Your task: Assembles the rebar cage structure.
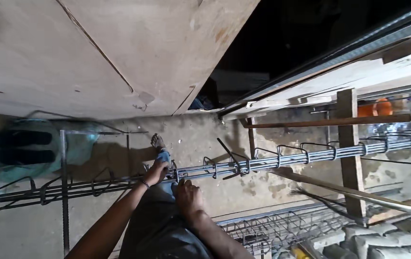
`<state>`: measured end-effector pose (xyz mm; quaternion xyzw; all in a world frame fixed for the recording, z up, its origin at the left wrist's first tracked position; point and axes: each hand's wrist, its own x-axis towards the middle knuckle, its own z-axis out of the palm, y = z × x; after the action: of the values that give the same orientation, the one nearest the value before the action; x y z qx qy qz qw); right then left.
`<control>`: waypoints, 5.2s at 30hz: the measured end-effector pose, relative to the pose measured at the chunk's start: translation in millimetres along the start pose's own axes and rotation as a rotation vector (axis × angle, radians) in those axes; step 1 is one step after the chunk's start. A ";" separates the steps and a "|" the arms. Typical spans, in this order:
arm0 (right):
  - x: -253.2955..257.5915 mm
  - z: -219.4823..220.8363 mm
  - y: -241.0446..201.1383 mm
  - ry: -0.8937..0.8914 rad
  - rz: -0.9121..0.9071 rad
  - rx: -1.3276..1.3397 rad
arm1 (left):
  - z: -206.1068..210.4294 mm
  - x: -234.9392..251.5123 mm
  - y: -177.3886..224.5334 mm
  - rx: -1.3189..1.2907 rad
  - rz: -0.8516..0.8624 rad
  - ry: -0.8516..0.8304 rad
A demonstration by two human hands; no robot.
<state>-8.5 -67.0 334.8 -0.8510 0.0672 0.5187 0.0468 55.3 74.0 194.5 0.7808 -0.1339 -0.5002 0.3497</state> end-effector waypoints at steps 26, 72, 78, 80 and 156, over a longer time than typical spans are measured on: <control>10.6 9.8 -20.1 -0.036 0.039 0.071 | 11.7 -16.3 4.0 0.058 0.042 0.119; 47.4 -18.0 18.6 -0.111 -0.014 0.105 | -20.9 42.3 4.5 -0.082 -0.301 -0.249; 53.1 1.4 24.8 -0.007 0.023 0.257 | -17.9 10.5 11.9 -0.176 -0.243 -0.145; 53.6 3.0 23.8 0.031 0.021 0.243 | -10.8 11.2 12.2 -0.171 -0.252 -0.103; 205.7 -28.9 95.1 -0.345 -0.617 0.460 | 31.8 9.8 38.3 -0.435 -0.271 0.414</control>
<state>94.5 -178.7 164.2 -0.6993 -0.0856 0.5866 0.3994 37.4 27.8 205.7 0.7837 0.1549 -0.3896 0.4583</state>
